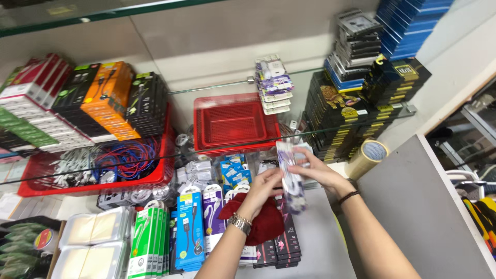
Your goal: The person wipes packaged phone accessories with a red cloth and stacks them on a glass display shelf. They move a cardboard box aside, wipe each package, place wiped packages on the shelf, and rearrange stacked boxes and trays on the shelf.
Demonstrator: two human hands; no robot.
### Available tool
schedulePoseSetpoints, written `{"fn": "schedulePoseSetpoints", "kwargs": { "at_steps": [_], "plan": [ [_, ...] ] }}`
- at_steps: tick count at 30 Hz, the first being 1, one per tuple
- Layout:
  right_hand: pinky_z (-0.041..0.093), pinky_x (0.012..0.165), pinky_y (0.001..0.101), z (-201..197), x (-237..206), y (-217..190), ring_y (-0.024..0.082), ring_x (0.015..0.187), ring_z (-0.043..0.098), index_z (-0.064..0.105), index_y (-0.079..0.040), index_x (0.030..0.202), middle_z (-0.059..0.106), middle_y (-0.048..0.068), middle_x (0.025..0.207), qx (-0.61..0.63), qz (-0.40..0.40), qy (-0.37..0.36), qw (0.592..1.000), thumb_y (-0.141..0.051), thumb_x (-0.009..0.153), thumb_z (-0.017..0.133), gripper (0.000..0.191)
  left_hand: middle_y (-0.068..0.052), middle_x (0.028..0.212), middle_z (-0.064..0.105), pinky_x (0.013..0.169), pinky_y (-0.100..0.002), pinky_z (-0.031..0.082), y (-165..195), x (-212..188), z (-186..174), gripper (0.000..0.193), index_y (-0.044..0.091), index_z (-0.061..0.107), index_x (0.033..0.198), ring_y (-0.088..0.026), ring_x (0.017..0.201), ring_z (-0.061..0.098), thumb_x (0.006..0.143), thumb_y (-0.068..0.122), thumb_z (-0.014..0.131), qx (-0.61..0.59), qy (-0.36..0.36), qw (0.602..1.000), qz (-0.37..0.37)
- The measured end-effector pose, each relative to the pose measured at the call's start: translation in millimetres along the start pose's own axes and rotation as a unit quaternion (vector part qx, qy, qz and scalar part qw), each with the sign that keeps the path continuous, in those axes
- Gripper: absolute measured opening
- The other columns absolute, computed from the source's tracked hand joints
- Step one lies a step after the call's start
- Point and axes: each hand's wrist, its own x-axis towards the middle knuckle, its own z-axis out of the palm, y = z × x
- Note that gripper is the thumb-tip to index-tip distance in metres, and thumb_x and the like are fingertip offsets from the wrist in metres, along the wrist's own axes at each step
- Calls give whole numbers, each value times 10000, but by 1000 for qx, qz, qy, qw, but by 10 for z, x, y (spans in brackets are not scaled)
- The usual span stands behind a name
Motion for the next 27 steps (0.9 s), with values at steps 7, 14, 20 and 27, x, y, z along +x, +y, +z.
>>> {"fn": "schedulePoseSetpoints", "kwargs": {
  "at_steps": [7, 14, 20, 27],
  "plan": [
    [533, 952, 284, 753, 223, -653, 127, 1144, 652, 488, -54, 1448, 674, 86, 1283, 233, -147, -60, 959, -274, 936, 692, 593, -136, 1145, 741, 846, -264, 576, 476, -405, -250, 452, -12, 542, 1311, -141, 1004, 712, 913, 67, 741, -28, 58, 990, 129],
    [561, 855, 297, 1331, 476, -773, 111, 986, 691, 652, -47, 1249, 734, 40, 1125, 306, -72, -104, 944, -291, 996, 611, 354, -54, 1111, 738, 849, -242, 577, 691, -730, -804, 437, -5, 618, 1282, -82, 994, 693, 867, 27, 750, -48, 71, 985, 148],
    [571, 834, 308, 1720, 626, -825, 132, 963, 703, 649, -36, 1246, 737, 56, 1116, 352, -70, -123, 925, -296, 991, 621, 365, -61, 1084, 756, 838, -237, 565, 815, -883, -1107, 415, -18, 642, 1263, -88, 958, 692, 870, 32, 767, -40, 80, 984, 152],
    [562, 834, 324, 2021, 704, -997, 149, 1009, 684, 612, -59, 1316, 699, 70, 1163, 342, -44, -19, 938, -331, 996, 610, 420, -19, 1001, 745, 771, -234, 574, 793, -813, -1370, 285, 55, 672, 1184, -75, 871, 689, 990, 251, 597, -158, 176, 967, 94]
  ]
}}
